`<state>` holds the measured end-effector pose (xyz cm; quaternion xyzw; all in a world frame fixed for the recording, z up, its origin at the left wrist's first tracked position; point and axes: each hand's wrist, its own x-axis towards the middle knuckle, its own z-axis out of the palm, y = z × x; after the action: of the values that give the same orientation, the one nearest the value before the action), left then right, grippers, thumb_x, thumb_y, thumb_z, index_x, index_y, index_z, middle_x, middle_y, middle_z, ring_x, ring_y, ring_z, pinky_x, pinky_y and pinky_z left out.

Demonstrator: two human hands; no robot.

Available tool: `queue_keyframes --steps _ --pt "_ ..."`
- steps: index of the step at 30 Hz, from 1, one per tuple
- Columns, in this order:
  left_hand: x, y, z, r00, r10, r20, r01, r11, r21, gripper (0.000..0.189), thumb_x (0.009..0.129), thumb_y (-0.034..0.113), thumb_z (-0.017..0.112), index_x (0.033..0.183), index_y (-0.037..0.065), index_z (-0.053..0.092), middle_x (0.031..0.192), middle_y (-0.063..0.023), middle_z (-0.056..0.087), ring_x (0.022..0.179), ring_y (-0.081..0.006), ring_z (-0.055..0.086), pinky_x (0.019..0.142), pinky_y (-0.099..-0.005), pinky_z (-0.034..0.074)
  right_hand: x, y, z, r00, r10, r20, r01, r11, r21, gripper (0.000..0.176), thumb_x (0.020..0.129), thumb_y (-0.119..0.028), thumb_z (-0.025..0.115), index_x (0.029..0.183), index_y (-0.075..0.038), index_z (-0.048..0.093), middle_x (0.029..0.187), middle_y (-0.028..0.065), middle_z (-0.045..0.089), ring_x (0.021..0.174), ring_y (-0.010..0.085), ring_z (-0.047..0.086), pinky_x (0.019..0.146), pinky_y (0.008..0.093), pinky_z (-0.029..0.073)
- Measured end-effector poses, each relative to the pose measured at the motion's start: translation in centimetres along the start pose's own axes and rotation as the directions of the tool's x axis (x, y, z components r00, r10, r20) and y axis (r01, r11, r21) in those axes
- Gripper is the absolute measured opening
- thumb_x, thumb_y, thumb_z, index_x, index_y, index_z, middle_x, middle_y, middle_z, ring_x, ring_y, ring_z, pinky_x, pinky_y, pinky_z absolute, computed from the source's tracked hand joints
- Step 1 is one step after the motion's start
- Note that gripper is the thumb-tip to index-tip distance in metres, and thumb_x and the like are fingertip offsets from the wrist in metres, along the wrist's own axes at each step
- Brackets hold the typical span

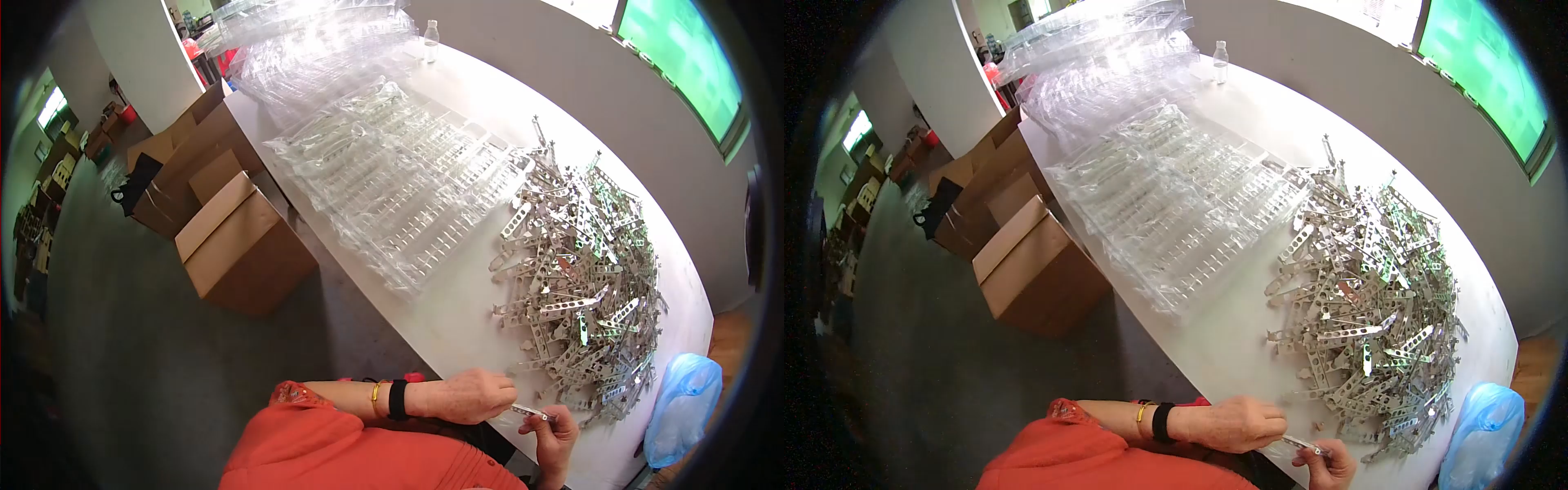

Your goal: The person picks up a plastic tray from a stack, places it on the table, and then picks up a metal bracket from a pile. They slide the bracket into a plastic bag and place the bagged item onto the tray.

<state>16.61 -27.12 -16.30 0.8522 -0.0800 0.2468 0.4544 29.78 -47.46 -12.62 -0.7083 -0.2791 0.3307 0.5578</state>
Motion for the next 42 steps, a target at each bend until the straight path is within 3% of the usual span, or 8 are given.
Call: queue_keyframes --steps 14,18,23,25,28,37,39,42 --pt "-1.1 1.9 -2.3 0.998 0.061 -0.015 -0.059 0.994 0.09 0.011 0.082 0.006 0.063 0.082 0.003 0.052 0.081 -0.0114 0.051 0.077 -0.0299 0.054 0.067 -0.0392 0.046 -0.7 -2.6 2.5 0.995 -0.088 0.035 0.092 0.987 -0.128 0.006 0.093 0.0 0.063 0.093 0.001 0.057 0.074 0.0081 0.067 0.067 0.0142 0.066 0.064 0.0262 0.053" --pt "-0.8 2.9 -3.3 0.995 0.099 -0.002 -0.097 0.982 0.162 0.01 0.081 0.006 0.063 0.084 0.003 0.054 0.08 -0.0107 0.053 0.077 -0.0297 0.056 0.066 -0.0395 0.047 -0.7 -2.9 3.0 0.991 -0.137 0.012 0.137 0.989 -0.057 0.006 0.094 -0.002 0.063 0.093 0.0 0.057 0.077 0.0082 0.068 0.068 0.0141 0.066 0.064 0.0257 0.053" --pt "0.4 4.4 -5.7 0.99 0.141 0.009 -0.139 0.965 0.223 0.01 0.08 0.006 0.064 0.084 0.004 0.055 0.079 -0.0111 0.054 0.075 -0.0313 0.057 0.065 -0.0405 0.048 -0.5 -4.4 3.2 0.985 -0.168 0.049 0.166 0.985 0.049 0.019 0.095 -0.005 0.062 0.111 0.0 0.053 0.084 0.0094 0.068 0.071 0.015 0.066 0.068 0.0265 0.055" --pt "1.0 5.1 -7.6 0.989 0.147 0.001 -0.138 0.922 0.361 0.011 0.079 0.006 0.065 0.087 0.004 0.057 0.08 -0.0118 0.055 0.075 -0.0325 0.058 0.066 -0.0415 0.048 -0.8 -5.1 3.2 0.985 -0.163 0.05 0.158 0.983 0.093 0.025 0.096 -0.005 0.061 0.118 0.0 0.051 0.086 0.0101 0.068 0.072 0.0154 0.067 0.07 0.0267 0.055" --pt "1.8 5.2 -11.4 0.985 0.124 -0.118 -0.057 0.889 0.454 0.011 0.08 0.006 0.067 0.091 0.004 0.063 0.079 -0.0129 0.058 0.074 -0.0323 0.059 0.065 -0.0411 0.048 -1.6 -5.0 2.2 0.981 -0.193 -0.008 0.193 0.976 0.098 0.039 0.097 -0.01 0.061 0.132 -0.002 0.045 0.089 0.0104 0.068 0.072 0.0144 0.066 0.068 0.026 0.055" --pt "4.5 3.0 -27.0 0.772 -0.053 -0.633 0.443 0.759 0.477 0.012 0.087 0.011 0.066 0.088 0.001 0.073 0.066 -0.0103 0.067 0.059 -0.0105 0.059 0.053 -0.0287 0.046 -2.9 -0.2 -2.8 0.988 -0.139 -0.062 0.138 0.99 -0.019 0.028 0.099 -0.017 0.059 0.121 -0.002 0.053 0.084 0.0096 0.068 0.068 0.0137 0.067 0.06 0.0254 0.055" --pt "5.1 2.2 -30.3 0.707 -0.095 -0.701 0.57 0.664 0.485 0.014 0.084 0.017 0.064 0.083 0.006 0.074 0.069 -0.0166 0.068 0.06 -0.0258 0.068 0.057 -0.0362 0.051 -2.7 0.9 -3.6 0.991 -0.085 -0.101 0.083 0.996 -0.022 0.021 0.099 -0.01 0.057 0.117 -0.002 0.056 0.083 0.0087 0.068 0.067 0.0133 0.066 0.062 0.0249 0.054" --pt "5.3 -1.6 -35.2 0.68 -0.118 -0.724 0.644 0.569 0.512 0.017 0.081 0.021 0.064 0.083 0.007 0.074 0.073 -0.0168 0.07 0.067 -0.0294 0.07 0.064 -0.0391 0.054 -2.1 3.3 -4.8 0.982 -0.11 -0.15 0.106 0.994 -0.037 0.016 0.099 -0.011 0.056 0.113 -0.002 0.058 0.082 0.0073 0.067 0.064 0.0115 0.064 0.059 0.0237 0.053"
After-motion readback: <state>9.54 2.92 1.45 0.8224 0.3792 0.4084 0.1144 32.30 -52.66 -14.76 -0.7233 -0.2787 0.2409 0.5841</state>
